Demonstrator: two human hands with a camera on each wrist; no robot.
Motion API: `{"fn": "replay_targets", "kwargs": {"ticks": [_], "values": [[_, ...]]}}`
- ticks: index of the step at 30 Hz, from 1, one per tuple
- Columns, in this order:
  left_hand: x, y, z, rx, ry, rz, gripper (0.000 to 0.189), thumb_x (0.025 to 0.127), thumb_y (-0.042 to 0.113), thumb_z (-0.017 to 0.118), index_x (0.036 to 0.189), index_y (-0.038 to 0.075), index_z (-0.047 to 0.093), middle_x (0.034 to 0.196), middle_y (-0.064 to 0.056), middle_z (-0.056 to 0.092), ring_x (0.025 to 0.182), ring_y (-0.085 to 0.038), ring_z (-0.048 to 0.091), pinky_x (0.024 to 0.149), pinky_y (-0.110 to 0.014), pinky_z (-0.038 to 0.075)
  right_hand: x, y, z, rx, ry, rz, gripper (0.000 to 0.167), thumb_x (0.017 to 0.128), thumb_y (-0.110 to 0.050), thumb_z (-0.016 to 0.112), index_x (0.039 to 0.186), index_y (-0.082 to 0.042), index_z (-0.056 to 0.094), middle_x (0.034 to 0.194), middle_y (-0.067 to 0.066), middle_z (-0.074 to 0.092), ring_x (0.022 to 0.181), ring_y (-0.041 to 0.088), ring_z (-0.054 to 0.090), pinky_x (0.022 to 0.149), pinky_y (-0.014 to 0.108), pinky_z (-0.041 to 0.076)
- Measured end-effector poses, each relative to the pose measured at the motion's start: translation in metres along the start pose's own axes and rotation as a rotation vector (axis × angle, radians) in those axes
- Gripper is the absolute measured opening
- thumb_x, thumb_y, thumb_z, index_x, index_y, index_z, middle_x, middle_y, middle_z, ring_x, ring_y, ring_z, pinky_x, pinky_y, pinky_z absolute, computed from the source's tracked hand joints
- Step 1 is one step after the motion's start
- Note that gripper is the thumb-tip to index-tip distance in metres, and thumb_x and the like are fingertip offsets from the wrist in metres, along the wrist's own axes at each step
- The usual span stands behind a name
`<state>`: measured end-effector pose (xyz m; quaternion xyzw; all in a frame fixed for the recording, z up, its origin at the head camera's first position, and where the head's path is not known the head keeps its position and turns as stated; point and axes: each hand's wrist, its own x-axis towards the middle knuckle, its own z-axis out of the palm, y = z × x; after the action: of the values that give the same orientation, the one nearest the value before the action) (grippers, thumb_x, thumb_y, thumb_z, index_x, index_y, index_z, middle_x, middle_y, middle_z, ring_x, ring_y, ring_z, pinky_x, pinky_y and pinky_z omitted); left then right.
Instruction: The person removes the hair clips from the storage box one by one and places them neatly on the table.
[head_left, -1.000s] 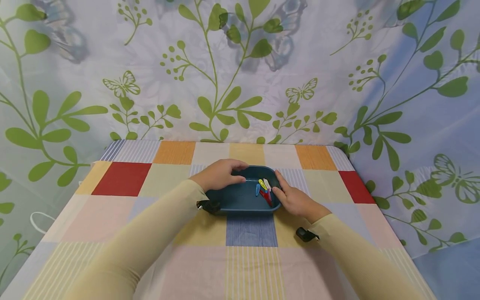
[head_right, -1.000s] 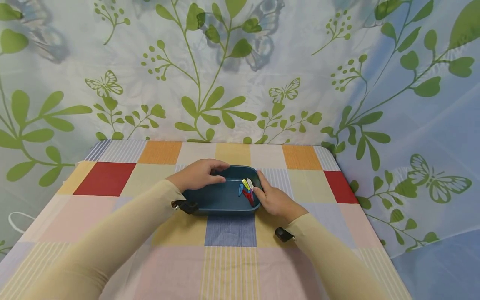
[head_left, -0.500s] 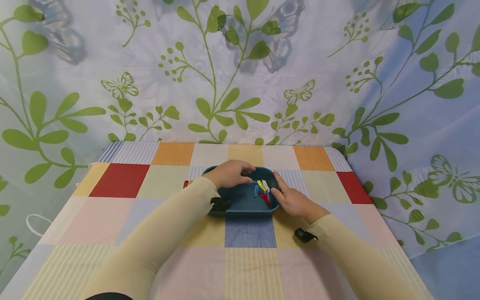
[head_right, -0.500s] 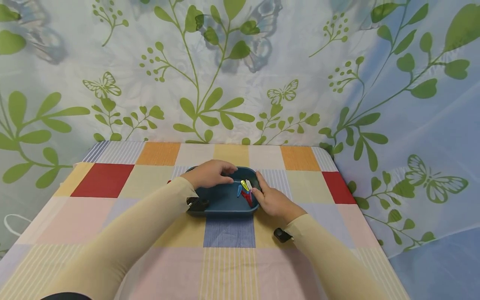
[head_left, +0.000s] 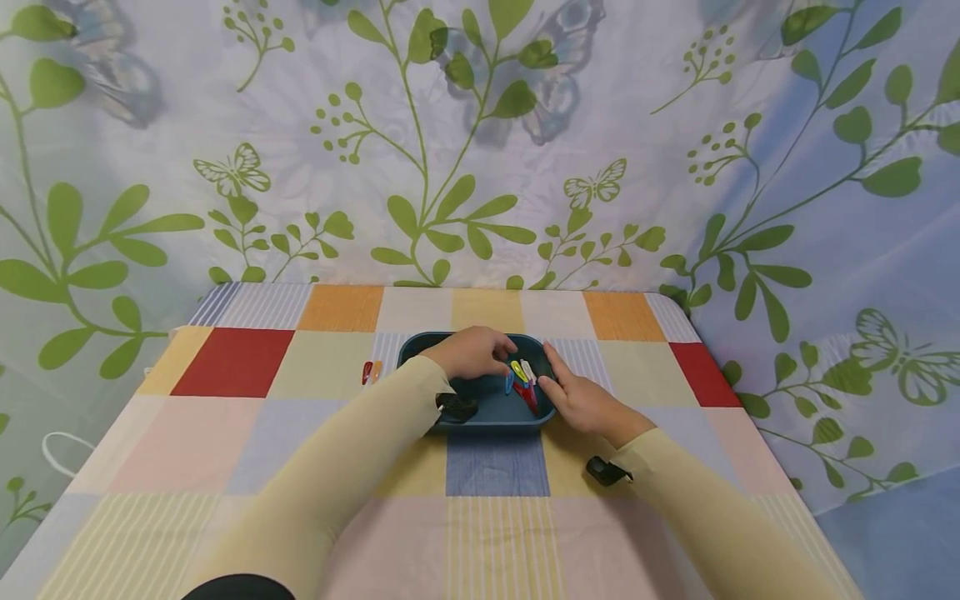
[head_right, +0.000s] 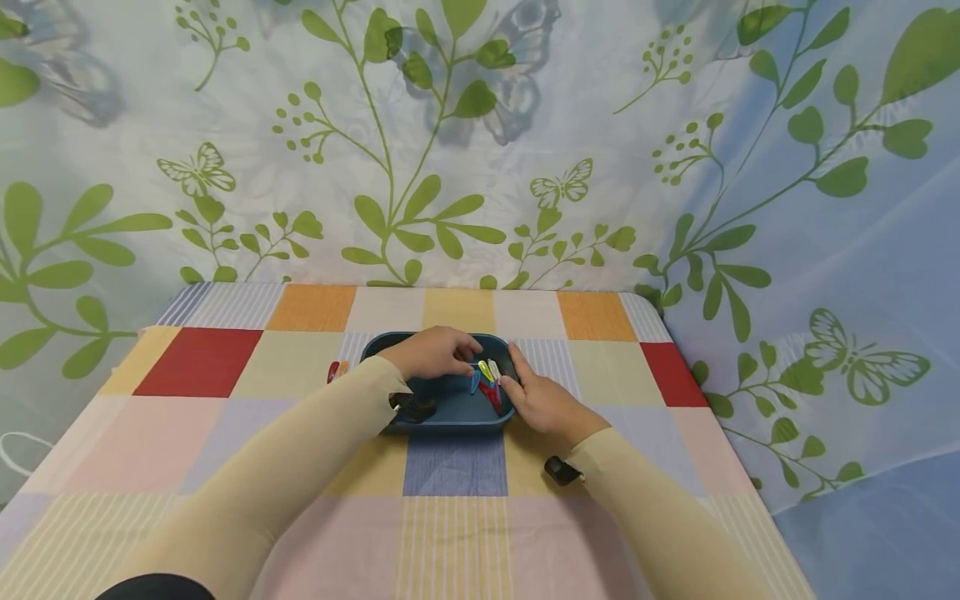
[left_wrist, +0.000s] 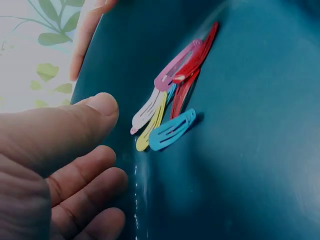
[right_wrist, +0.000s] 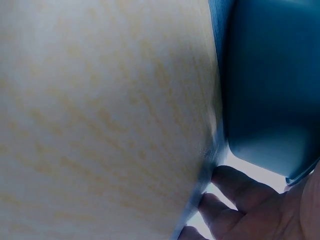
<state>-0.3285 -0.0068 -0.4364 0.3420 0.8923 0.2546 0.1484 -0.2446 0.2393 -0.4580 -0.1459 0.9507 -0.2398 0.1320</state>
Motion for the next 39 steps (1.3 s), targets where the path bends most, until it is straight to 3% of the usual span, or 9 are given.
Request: {"fn": "replay_targets", "kwargs": {"ticks": [3, 14, 26, 39], "values": [[0.001, 0.002, 0.000, -0.020, 0.015, 0.003, 0.045, 0.098, 0.024, 0.076, 0.140, 0.008, 0.067, 0.126, -0.007, 0.075, 0.119, -0.021, 0.069, 0.106, -0.040, 0.054, 0.001, 0.000, 0.001, 0.001, 0.003, -0.001, 0.071, 0.115, -0.045, 0.029, 0.170, -0.014, -0.004, 0.161, 0.031, 0.042, 0.142, 0.050, 0.051, 0.117, 0.064, 0.038], [0.003, 0.004, 0.003, 0.073, 0.005, 0.009, 0.041, 0.099, 0.025, 0.075, 0.137, 0.011, 0.071, 0.123, -0.005, 0.076, 0.113, -0.019, 0.070, 0.103, -0.038, 0.055, 0.002, 0.002, 0.002, 0.000, 0.006, -0.005, 0.071, 0.115, -0.044, 0.029, 0.170, -0.014, -0.004, 0.160, 0.032, 0.043, 0.141, 0.050, 0.052, 0.117, 0.065, 0.038], [0.009, -0.007, 0.016, 0.068, -0.032, -0.025, 0.041, 0.093, 0.032, 0.082, 0.128, 0.011, 0.075, 0.108, 0.000, 0.076, 0.091, -0.011, 0.067, 0.089, -0.031, 0.057, 0.002, 0.002, 0.003, -0.011, 0.007, -0.007, 0.074, 0.114, -0.054, 0.025, 0.170, -0.016, -0.005, 0.159, 0.032, 0.044, 0.140, 0.048, 0.053, 0.116, 0.063, 0.040], [0.012, -0.003, 0.025, 0.129, -0.056, -0.036, 0.051, 0.088, 0.041, 0.086, 0.128, 0.012, 0.075, 0.109, -0.001, 0.076, 0.094, -0.013, 0.066, 0.094, -0.033, 0.057, 0.001, 0.001, 0.003, -0.005, 0.012, -0.003, 0.073, 0.115, -0.050, 0.026, 0.170, -0.013, -0.004, 0.158, 0.033, 0.045, 0.140, 0.049, 0.053, 0.116, 0.064, 0.040]]}}
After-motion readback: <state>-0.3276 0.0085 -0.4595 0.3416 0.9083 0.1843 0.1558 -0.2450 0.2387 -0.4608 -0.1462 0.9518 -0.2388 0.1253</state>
